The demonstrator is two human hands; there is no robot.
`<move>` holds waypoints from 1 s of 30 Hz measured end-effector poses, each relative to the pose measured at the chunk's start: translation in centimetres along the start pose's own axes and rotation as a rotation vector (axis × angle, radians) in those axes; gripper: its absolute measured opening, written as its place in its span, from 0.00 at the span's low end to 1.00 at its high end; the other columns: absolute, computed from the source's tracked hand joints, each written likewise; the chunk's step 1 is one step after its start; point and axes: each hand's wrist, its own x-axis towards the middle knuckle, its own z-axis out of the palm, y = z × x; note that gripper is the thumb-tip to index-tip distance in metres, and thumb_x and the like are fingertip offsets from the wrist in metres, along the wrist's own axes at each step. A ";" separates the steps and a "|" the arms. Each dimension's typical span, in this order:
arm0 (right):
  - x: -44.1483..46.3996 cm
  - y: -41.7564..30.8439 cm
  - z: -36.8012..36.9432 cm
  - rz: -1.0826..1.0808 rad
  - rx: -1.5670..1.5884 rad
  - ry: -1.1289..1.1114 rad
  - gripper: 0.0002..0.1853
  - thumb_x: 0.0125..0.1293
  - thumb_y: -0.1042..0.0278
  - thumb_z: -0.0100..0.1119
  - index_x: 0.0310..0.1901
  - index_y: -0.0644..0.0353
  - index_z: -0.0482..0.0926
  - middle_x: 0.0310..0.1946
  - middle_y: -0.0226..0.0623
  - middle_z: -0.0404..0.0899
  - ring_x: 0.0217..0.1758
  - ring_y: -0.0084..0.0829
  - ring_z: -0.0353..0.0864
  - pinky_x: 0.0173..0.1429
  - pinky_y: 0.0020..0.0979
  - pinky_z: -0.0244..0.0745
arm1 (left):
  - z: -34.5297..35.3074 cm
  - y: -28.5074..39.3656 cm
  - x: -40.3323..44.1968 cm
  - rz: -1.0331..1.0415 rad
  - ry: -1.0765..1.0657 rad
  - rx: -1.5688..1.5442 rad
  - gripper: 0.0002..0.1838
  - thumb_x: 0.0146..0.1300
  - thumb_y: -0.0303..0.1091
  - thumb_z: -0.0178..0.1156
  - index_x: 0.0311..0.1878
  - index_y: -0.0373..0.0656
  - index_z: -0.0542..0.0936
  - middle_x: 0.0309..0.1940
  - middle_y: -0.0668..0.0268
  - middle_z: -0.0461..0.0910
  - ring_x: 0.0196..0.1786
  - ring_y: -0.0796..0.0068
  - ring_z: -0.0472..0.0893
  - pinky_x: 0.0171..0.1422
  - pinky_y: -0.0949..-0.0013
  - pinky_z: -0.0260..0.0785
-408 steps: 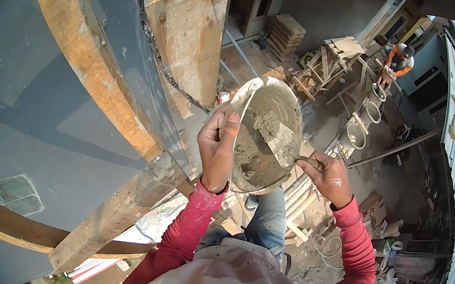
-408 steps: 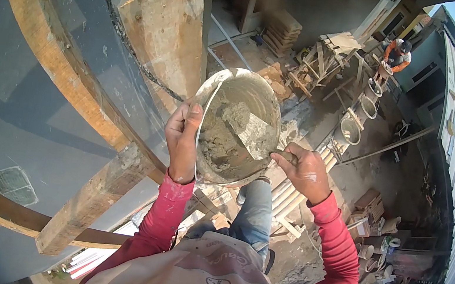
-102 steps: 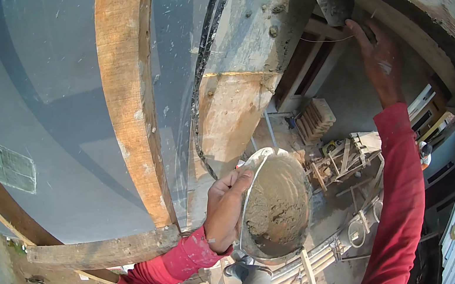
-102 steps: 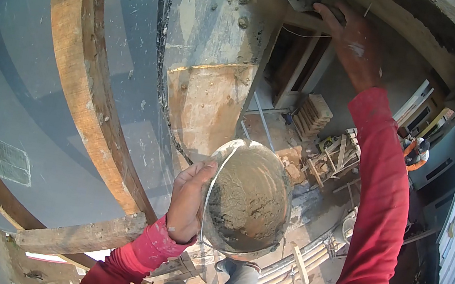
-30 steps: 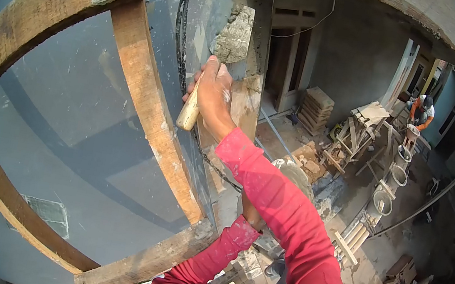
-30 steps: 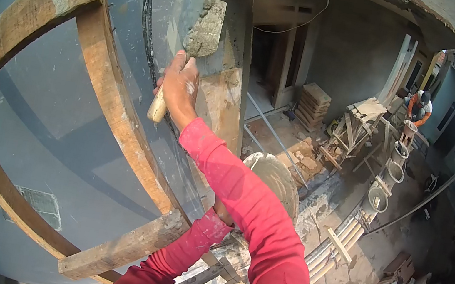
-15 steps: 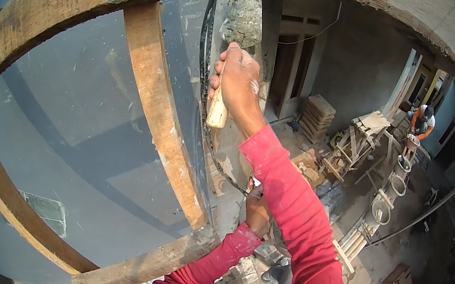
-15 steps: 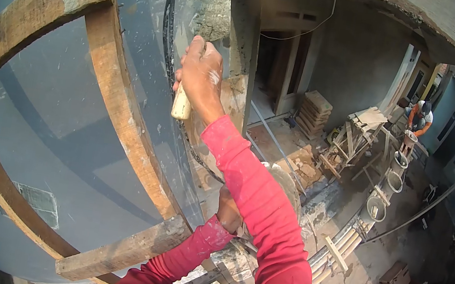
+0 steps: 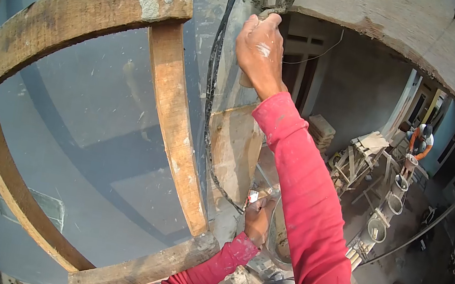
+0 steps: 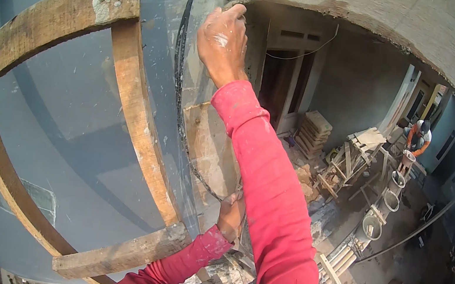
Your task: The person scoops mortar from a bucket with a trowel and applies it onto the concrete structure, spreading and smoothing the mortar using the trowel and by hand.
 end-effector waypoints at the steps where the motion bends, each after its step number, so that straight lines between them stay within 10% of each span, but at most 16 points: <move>1: 1.2 0.3 0.4 -0.023 -0.040 0.038 0.17 0.74 0.63 0.47 0.43 0.76 0.65 0.34 0.71 0.80 0.40 0.69 0.81 0.50 0.57 0.77 | 0.0 0.0 -0.1 -0.030 0.021 0.065 0.12 0.73 0.35 0.61 0.32 0.40 0.82 0.28 0.79 0.75 0.33 0.88 0.70 0.39 0.78 0.62; 14: 1.4 3.5 5.0 -0.073 0.028 -0.002 0.19 0.77 0.60 0.48 0.44 0.74 0.62 0.32 0.71 0.80 0.40 0.70 0.81 0.47 0.58 0.76 | 0.7 0.5 -1.0 0.047 -0.013 0.000 0.15 0.72 0.36 0.61 0.26 0.44 0.79 0.23 0.82 0.70 0.28 0.91 0.61 0.32 0.78 0.53; 30: -5.4 7.7 3.9 -0.001 0.107 -0.109 0.18 0.75 0.59 0.52 0.45 0.70 0.63 0.26 0.66 0.78 0.34 0.68 0.78 0.40 0.59 0.72 | 0.5 0.5 -1.3 -0.068 -0.136 -0.081 0.09 0.73 0.31 0.56 0.40 0.38 0.84 0.34 0.75 0.81 0.35 0.90 0.73 0.40 0.78 0.65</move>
